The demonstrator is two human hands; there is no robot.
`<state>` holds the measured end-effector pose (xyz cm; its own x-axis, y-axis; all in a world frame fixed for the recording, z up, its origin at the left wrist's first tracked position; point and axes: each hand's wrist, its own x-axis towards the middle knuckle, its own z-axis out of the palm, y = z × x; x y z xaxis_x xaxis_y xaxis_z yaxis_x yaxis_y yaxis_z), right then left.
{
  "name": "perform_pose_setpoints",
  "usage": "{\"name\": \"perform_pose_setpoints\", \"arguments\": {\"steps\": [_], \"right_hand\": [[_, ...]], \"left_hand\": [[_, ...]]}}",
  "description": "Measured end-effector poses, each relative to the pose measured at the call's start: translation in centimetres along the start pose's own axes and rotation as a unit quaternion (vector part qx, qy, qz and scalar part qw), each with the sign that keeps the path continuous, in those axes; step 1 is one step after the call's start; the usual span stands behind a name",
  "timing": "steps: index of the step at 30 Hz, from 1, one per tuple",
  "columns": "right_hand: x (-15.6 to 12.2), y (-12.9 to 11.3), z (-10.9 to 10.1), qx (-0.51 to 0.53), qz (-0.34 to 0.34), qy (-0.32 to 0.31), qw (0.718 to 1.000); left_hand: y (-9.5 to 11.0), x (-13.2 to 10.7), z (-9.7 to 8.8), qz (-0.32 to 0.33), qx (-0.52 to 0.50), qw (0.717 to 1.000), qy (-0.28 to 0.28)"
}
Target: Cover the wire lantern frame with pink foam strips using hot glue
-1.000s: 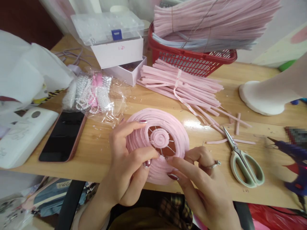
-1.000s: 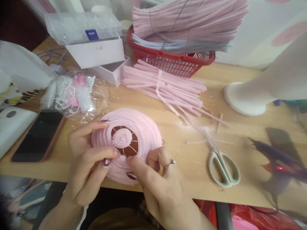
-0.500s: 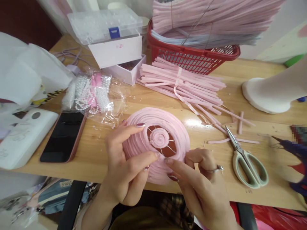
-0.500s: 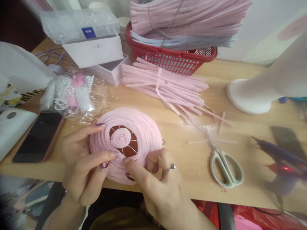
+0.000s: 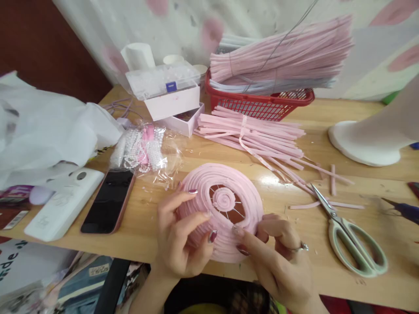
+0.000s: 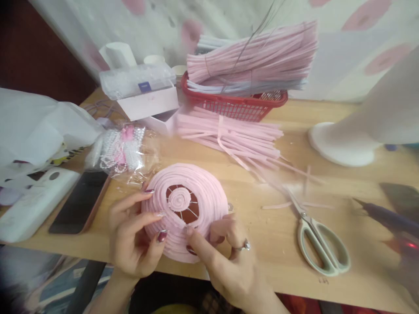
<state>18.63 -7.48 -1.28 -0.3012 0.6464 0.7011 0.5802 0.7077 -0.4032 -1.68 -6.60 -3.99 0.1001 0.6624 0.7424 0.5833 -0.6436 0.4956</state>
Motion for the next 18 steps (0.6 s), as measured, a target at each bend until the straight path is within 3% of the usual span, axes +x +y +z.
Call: {"name": "perform_pose_setpoints", "arguments": {"steps": [4,9,12,14,18], "right_hand": [[-0.8,0.4,-0.6,0.048,-0.006,-0.003,0.999],[-2.3,0.7,-0.9,-0.015,0.022,0.109,0.994],[-3.1,0.9,-0.3,0.018,0.073,0.115,0.990],[-3.4,1.0,0.3,0.041,0.093,0.078,0.992],[-3.4,0.7,0.9,-0.017,0.037,0.027,0.999]], "left_hand": [[-0.1,-0.3,0.0,-0.045,-0.032,0.998,0.042],[0.1,-0.4,-0.7,-0.035,-0.051,0.989,0.137],[0.3,-0.3,-1.1,-0.046,-0.062,0.982,0.170],[0.4,-0.5,-1.0,-0.115,-0.084,0.976,0.164],[0.6,-1.5,-0.7,-0.247,-0.141,0.956,0.074]]}}
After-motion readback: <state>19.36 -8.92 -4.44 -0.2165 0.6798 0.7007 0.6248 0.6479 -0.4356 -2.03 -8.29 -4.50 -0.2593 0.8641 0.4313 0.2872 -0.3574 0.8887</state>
